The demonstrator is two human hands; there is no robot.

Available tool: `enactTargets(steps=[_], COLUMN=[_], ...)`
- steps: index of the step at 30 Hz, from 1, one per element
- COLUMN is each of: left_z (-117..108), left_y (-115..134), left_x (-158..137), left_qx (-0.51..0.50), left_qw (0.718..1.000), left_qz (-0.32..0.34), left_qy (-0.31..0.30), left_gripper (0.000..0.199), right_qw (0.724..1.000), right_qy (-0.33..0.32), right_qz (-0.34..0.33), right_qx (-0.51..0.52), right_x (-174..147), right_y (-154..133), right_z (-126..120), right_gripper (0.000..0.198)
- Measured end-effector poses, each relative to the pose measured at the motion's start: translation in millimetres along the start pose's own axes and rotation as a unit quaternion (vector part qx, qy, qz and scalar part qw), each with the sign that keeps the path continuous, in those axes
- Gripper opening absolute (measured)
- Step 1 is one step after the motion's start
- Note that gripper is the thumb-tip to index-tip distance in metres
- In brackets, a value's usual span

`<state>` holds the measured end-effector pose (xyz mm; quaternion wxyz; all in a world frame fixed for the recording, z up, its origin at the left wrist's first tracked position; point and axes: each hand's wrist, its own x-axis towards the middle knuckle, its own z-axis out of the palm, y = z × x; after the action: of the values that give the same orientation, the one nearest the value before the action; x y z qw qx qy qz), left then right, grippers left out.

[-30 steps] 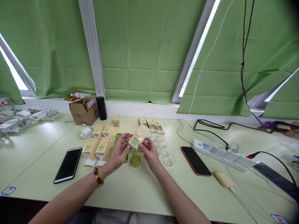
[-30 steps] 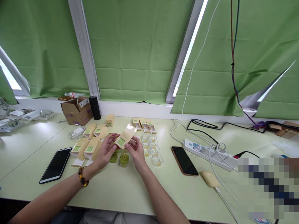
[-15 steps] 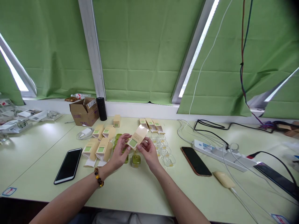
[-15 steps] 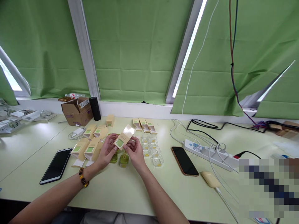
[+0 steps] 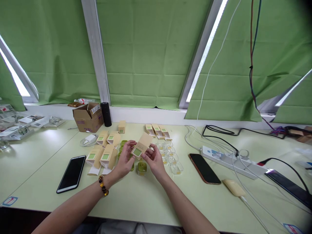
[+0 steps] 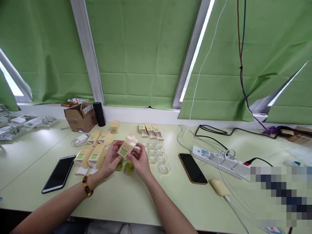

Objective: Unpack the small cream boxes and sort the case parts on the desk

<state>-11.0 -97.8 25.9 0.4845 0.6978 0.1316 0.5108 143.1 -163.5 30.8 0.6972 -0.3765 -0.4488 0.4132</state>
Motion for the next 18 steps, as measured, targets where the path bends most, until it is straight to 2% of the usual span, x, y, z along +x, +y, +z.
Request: enactTargets(steps=[9,14,18], left_z=[-3.1,-1.9,-0.6], left_y=[-0.7,2.2,4.8], left_x=[-3.3,-4.5,-4.4], left_qx=[0.027,0.1,0.165], left_qw=[1.0,0.995,0.986], left_qz=[-0.006,-0.008,-0.008], left_qy=[-0.005,-0.015,0.006], left_gripper=[0.063,0.05,0.043], right_qw=[0.999,0.997,0.997], right_qy=[0.019,0.028,0.03], right_qz=[0.027,0.047,0.048], right_qx=[0.036,0.056,0.056], right_x=[-1.0,0.4,1.0], right_y=[-8.1,-7.2,-7.2], right_z=[-2.2,-3.7,-3.5], right_gripper=[0.057,0.057,0.055])
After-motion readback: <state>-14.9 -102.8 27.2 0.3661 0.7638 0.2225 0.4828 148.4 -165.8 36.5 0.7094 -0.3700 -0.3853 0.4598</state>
